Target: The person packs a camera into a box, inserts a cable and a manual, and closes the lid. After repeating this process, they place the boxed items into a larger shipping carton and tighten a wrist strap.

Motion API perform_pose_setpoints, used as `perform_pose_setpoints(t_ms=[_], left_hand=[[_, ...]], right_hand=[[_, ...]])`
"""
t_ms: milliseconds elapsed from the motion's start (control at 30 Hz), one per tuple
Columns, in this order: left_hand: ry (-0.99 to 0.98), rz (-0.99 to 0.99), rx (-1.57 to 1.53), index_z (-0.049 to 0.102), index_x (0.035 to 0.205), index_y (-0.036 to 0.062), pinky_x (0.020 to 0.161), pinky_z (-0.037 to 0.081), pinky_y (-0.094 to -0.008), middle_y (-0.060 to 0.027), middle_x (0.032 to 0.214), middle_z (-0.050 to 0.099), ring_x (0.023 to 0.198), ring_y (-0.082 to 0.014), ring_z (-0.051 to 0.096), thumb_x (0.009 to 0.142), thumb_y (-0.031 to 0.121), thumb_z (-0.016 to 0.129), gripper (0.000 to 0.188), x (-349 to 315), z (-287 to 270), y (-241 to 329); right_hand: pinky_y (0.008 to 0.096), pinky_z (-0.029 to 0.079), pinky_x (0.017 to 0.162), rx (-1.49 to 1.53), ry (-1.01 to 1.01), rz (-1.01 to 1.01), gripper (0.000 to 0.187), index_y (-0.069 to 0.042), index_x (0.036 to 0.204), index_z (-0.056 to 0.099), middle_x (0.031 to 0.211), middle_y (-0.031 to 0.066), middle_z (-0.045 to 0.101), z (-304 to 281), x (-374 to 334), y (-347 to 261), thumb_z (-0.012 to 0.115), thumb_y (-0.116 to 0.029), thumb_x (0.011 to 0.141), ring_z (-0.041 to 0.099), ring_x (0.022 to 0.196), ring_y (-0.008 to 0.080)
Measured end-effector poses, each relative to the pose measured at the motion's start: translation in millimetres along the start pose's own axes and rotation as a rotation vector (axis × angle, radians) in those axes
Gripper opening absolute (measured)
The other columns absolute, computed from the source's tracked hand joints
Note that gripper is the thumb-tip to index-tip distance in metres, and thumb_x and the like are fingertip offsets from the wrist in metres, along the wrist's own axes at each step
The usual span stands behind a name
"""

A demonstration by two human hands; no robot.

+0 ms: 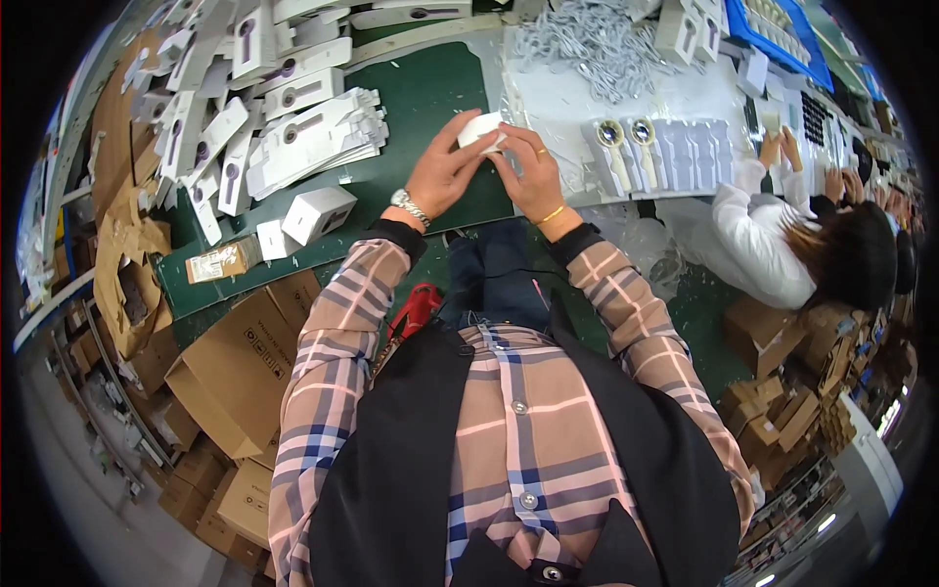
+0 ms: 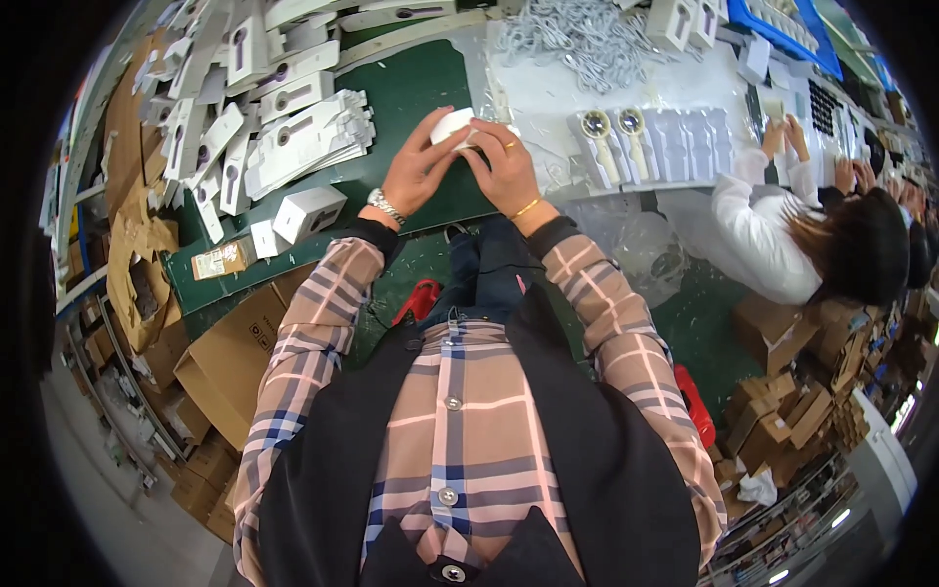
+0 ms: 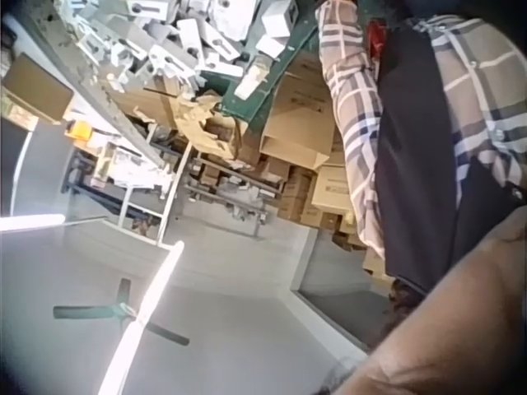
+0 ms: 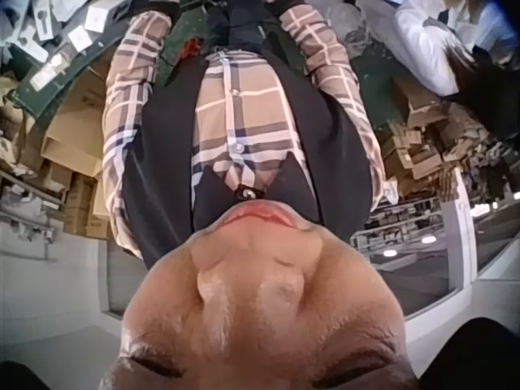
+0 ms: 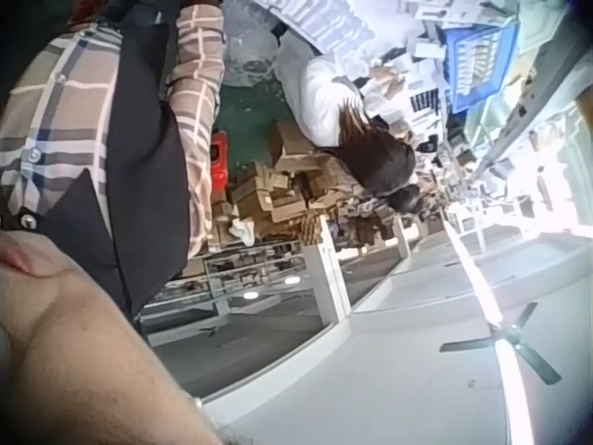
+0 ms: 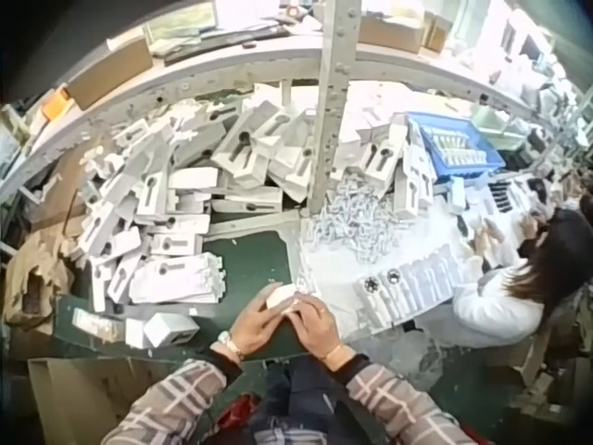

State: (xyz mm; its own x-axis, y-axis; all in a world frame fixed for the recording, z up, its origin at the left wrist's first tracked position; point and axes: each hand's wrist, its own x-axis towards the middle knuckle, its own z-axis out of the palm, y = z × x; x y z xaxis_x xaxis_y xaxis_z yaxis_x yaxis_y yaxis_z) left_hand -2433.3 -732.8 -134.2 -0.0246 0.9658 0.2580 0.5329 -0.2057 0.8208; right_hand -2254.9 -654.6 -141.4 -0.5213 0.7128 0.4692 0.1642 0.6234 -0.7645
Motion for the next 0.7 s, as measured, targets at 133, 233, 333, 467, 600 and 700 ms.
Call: perform_pose_setpoints(t_ms=[133,233,333,467,600,700], left_hand=[[0.109,0.050,0.092,0.059,0.148,0.0192,0.114,0.045,-0.0457,-0.0164,0.153,0.050,0.138,-0.0409,0.050,0.092,0.011,0.073,0.058,0.7,7.2,5.0],[0.149,-0.065,0.033,0.056,0.150,0.0158,0.119,0.040,-0.0466,-0.0159,0.154,0.050,0.143,-0.0415,0.047,0.090,0.015,0.076,0.063,-8.9,-7.8,25.9],[0.185,-0.118,0.014,0.055,0.149,0.0131,0.119,0.039,-0.0461,-0.0163,0.155,0.049,0.143,-0.0422,0.046,0.087,0.018,0.079,0.066,-15.0,-34.3,49.8],[0.226,-0.404,0.620,0.059,0.140,0.0079,0.115,0.041,-0.0496,-0.0179,0.147,0.054,0.137,-0.0419,0.049,0.083,0.023,0.082,0.064,-68.3,-105.0,64.3],[0.521,-0.725,0.974,0.050,0.151,0.0093,0.110,0.044,-0.0503,-0.0215,0.140,0.057,0.130,-0.0429,0.053,0.080,0.025,0.085,0.081,-159.3,-157.7,41.7],[0.516,-0.792,0.946,0.045,0.155,0.0093,0.109,0.045,-0.0480,-0.0218,0.138,0.058,0.129,-0.0423,0.054,0.080,0.024,0.085,0.086,-197.3,-179.7,18.1]], right_hand=[[0.0455,0.052,0.100,-0.101,-0.121,-0.101,0.048,-0.003,0.125,0.062,0.127,0.0168,0.066,-17.1,19.6,-6.5,0.083,-0.008,0.081,0.064,0.115,0.0383],[0.0477,0.050,0.103,-0.230,-0.274,-0.200,0.065,-0.006,0.135,0.055,0.137,0.0176,0.058,-26.1,48.5,-19.4,0.086,-0.018,0.079,0.059,0.120,0.0400],[0.0466,0.050,0.102,-0.198,-0.592,-0.108,0.071,-0.007,0.138,0.051,0.139,0.0181,0.054,-18.1,54.9,1.1,0.086,-0.021,0.078,0.057,0.123,0.0413],[0.0449,0.048,0.105,-0.050,-0.706,-0.039,0.069,-0.003,0.135,0.054,0.131,0.0204,0.059,8.5,68.5,-1.9,0.088,-0.019,0.076,0.056,0.123,0.0415],[0.0453,0.049,0.104,0.065,-0.814,-0.102,0.068,-0.004,0.133,0.054,0.129,0.0211,0.059,58.4,91.8,-35.9,0.088,-0.021,0.077,0.055,0.124,0.0415],[0.0455,0.049,0.104,0.060,-0.841,-0.207,0.068,-0.005,0.134,0.054,0.130,0.0192,0.060,113.0,96.8,-51.4,0.087,-0.023,0.078,0.055,0.124,0.0410]])
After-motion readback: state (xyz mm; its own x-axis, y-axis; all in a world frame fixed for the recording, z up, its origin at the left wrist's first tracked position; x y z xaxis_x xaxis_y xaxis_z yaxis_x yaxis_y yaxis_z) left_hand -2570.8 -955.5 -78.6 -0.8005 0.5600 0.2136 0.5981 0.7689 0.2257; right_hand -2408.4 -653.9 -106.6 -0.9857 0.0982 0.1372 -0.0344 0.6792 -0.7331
